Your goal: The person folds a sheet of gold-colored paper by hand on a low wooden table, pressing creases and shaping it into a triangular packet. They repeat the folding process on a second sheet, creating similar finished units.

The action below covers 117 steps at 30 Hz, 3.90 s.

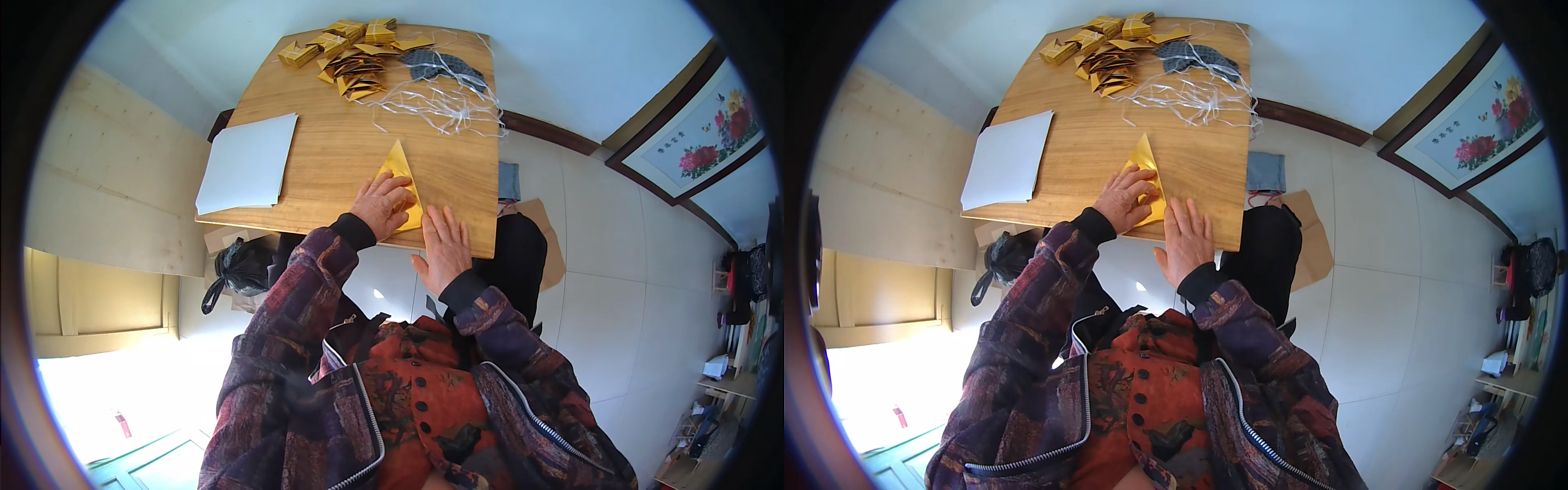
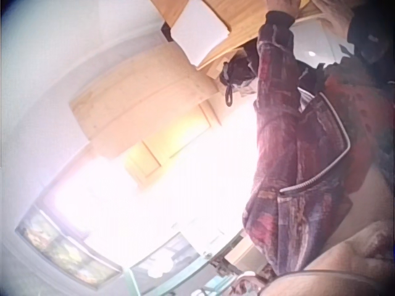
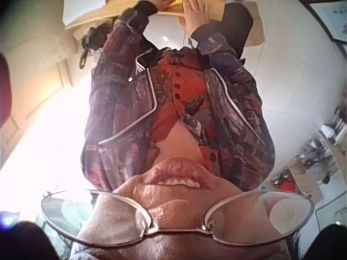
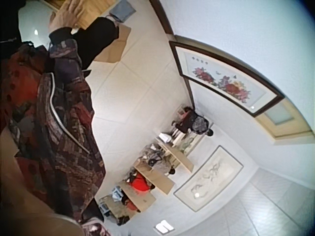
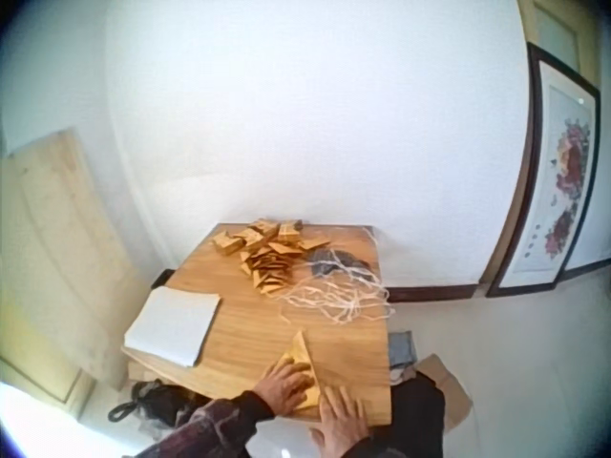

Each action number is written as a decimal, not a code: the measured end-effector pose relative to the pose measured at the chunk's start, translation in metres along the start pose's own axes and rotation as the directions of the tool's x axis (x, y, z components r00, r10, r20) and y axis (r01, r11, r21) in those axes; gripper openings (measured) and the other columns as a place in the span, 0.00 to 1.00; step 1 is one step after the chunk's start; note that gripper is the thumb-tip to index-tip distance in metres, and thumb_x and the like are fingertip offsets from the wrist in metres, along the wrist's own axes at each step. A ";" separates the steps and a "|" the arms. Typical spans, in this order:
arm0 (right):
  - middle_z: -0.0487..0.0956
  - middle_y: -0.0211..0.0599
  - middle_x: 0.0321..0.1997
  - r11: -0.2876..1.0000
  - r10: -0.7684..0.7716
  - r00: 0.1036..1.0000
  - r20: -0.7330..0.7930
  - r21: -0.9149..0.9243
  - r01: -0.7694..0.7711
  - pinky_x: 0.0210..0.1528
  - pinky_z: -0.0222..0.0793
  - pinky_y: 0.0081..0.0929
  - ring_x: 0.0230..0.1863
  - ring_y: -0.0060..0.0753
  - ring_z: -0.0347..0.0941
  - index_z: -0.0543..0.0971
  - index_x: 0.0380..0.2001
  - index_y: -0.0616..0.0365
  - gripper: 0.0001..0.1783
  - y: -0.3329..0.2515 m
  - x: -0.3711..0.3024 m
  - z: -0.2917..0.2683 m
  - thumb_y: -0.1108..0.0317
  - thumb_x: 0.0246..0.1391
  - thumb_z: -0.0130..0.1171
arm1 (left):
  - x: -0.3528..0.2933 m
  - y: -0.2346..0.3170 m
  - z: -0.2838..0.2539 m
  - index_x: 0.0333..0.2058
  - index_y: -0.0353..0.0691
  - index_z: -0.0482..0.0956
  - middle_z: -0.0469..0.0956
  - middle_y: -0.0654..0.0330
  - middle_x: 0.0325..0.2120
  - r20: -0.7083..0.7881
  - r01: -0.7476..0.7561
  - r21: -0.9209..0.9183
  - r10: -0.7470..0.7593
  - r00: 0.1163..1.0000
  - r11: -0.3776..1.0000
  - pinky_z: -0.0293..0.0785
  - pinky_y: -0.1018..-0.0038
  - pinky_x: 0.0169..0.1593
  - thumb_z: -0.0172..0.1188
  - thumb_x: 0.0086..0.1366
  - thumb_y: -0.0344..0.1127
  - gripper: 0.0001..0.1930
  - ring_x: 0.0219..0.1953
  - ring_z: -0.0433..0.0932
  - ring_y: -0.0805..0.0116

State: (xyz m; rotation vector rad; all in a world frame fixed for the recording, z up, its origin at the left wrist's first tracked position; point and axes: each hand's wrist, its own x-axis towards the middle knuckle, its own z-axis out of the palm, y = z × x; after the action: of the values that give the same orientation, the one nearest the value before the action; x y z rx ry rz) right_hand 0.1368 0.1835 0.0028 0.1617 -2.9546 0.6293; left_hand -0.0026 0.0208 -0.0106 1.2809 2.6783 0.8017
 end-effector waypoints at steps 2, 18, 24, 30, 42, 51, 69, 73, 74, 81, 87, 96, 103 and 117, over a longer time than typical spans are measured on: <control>0.56 0.46 0.70 1.000 0.010 1.000 0.027 -0.003 -0.010 0.68 0.44 0.58 0.72 0.55 0.46 0.61 0.63 0.65 0.41 -0.003 -0.002 -0.002 0.59 0.49 0.63 | -0.002 0.002 -0.003 0.45 0.50 0.76 0.66 0.61 0.60 0.027 -0.013 -0.012 0.014 1.000 1.000 0.51 0.48 0.65 0.61 0.55 0.38 0.16 0.67 0.55 0.49; 0.76 0.29 0.46 0.005 0.204 0.824 0.528 0.842 -0.540 0.41 0.71 0.25 0.43 0.23 0.76 0.72 0.47 0.58 0.22 -0.003 -0.032 0.029 0.49 0.62 0.53 | -0.049 0.048 -0.001 0.49 0.49 0.73 0.66 0.63 0.61 0.029 0.101 -0.036 -0.100 0.995 0.994 0.46 0.45 0.66 0.60 0.59 0.40 0.18 0.67 0.58 0.56; 0.81 0.28 0.39 -0.289 0.278 0.769 0.576 0.813 -0.505 0.34 0.67 0.20 0.39 0.22 0.79 0.74 0.43 0.51 0.12 -0.022 -0.016 0.038 0.56 0.67 0.48 | -0.051 0.046 0.002 0.45 0.48 0.76 0.70 0.62 0.58 -0.052 0.105 -0.056 -0.108 0.993 0.993 0.51 0.46 0.64 0.58 0.58 0.32 0.14 0.64 0.62 0.57; 0.81 0.28 0.41 -0.164 0.294 0.785 0.545 0.838 -0.520 0.35 0.68 0.16 0.39 0.22 0.80 0.74 0.49 0.52 0.14 -0.011 -0.029 0.026 0.59 0.67 0.49 | -0.070 0.058 0.000 0.44 0.37 0.74 0.74 0.51 0.48 -0.469 0.132 -0.302 -0.268 0.842 0.944 0.68 0.61 0.54 0.65 0.53 0.31 0.18 0.53 0.72 0.51; 0.79 0.26 0.35 0.078 -0.055 0.910 0.411 0.910 -0.407 0.36 0.68 0.17 0.36 0.20 0.78 0.75 0.42 0.59 0.13 -0.018 -0.033 -0.004 0.61 0.66 0.50 | -0.094 0.065 0.009 0.61 0.35 0.61 0.72 0.50 0.55 0.128 0.046 -0.933 -0.210 0.969 -0.357 0.66 0.64 0.60 0.56 0.64 0.33 0.28 0.54 0.73 0.61; 0.78 0.24 0.32 0.075 0.037 0.925 0.378 0.922 -0.380 0.32 0.66 0.16 0.31 0.19 0.77 0.75 0.37 0.56 0.13 -0.032 -0.034 -0.011 0.58 0.64 0.54 | -0.097 0.074 0.019 0.57 0.35 0.66 0.75 0.51 0.48 0.069 -0.067 -0.838 -0.227 0.971 -0.542 0.75 0.61 0.50 0.58 0.63 0.36 0.24 0.49 0.76 0.54; 0.75 0.25 0.26 0.204 -0.007 0.938 0.348 0.918 -0.339 0.27 0.66 0.15 0.23 0.14 0.68 0.75 0.35 0.58 0.10 -0.027 -0.029 -0.008 0.64 0.59 0.61 | -0.097 0.094 0.011 0.55 0.33 0.69 0.75 0.48 0.50 0.125 -0.022 -0.855 -0.247 0.961 -0.519 0.75 0.62 0.53 0.56 0.68 0.40 0.22 0.51 0.76 0.56; 0.76 0.25 0.27 0.236 -0.051 0.931 0.363 0.910 -0.342 0.26 0.66 0.15 0.23 0.14 0.67 0.75 0.35 0.58 0.10 -0.022 -0.023 -0.008 0.63 0.59 0.61 | -0.101 0.086 0.016 0.55 0.34 0.70 0.77 0.53 0.48 0.078 0.048 -0.976 -0.133 0.988 -0.214 0.75 0.67 0.50 0.59 0.66 0.38 0.22 0.48 0.77 0.64; 0.76 0.25 0.28 0.234 -0.052 0.930 0.363 0.910 -0.342 0.26 0.65 0.15 0.23 0.14 0.67 0.75 0.35 0.57 0.10 -0.020 -0.023 -0.008 0.63 0.60 0.61 | -0.102 0.083 0.018 0.54 0.34 0.70 0.78 0.55 0.46 0.092 0.082 -0.993 -0.111 0.990 -0.090 0.75 0.69 0.49 0.60 0.66 0.37 0.21 0.47 0.77 0.66; 0.79 0.27 0.32 0.210 -0.180 0.869 0.461 0.881 -0.424 0.30 0.65 0.13 0.30 0.16 0.74 0.76 0.40 0.57 0.13 -0.013 -0.021 -0.019 0.58 0.62 0.57 | -0.112 0.074 0.022 0.45 0.32 0.77 0.82 0.58 0.37 0.116 0.093 -0.993 -0.419 0.900 -0.076 0.77 0.73 0.43 0.64 0.62 0.33 0.15 0.37 0.80 0.71; 0.79 0.31 0.38 0.236 -0.183 0.883 0.433 0.891 -0.388 0.35 0.67 0.14 0.36 0.20 0.77 0.74 0.44 0.60 0.13 -0.010 -0.019 -0.028 0.62 0.64 0.54 | -0.110 0.070 0.016 0.46 0.33 0.76 0.81 0.57 0.39 0.138 0.037 -0.971 -0.431 0.892 -0.234 0.77 0.72 0.45 0.65 0.61 0.33 0.16 0.40 0.81 0.67; 0.81 0.30 0.33 0.210 -0.066 0.904 0.421 0.892 -0.400 0.35 0.67 0.16 0.33 0.18 0.78 0.76 0.35 0.57 0.09 -0.010 -0.023 -0.018 0.63 0.64 0.54 | -0.107 0.065 0.019 0.46 0.34 0.76 0.81 0.59 0.39 0.138 0.067 -0.983 -0.445 0.885 -0.171 0.76 0.72 0.46 0.64 0.62 0.32 0.15 0.40 0.80 0.69; 0.79 0.29 0.29 0.237 0.021 0.940 0.339 0.912 -0.335 0.32 0.67 0.15 0.27 0.16 0.72 0.75 0.32 0.57 0.10 -0.018 -0.028 -0.014 0.62 0.64 0.55 | -0.107 0.064 0.023 0.46 0.33 0.76 0.81 0.55 0.41 0.182 0.113 -0.978 -0.453 0.873 -0.176 0.77 0.69 0.49 0.60 0.65 0.32 0.13 0.42 0.80 0.64; 0.78 0.28 0.26 0.243 0.085 0.955 0.286 0.923 -0.298 0.32 0.66 0.15 0.26 0.16 0.73 0.76 0.34 0.58 0.15 -0.030 -0.031 -0.008 0.56 0.64 0.53 | -0.100 0.066 0.031 0.46 0.32 0.75 0.80 0.54 0.40 0.141 0.020 -0.964 -0.452 0.881 -0.264 0.77 0.67 0.48 0.58 0.66 0.30 0.12 0.41 0.81 0.62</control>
State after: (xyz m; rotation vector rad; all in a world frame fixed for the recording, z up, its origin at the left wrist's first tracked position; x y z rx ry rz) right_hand 0.1718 0.1620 0.0180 -0.0798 -2.1810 2.5260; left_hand 0.1177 -0.0065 -0.0216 0.0265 1.0812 2.3594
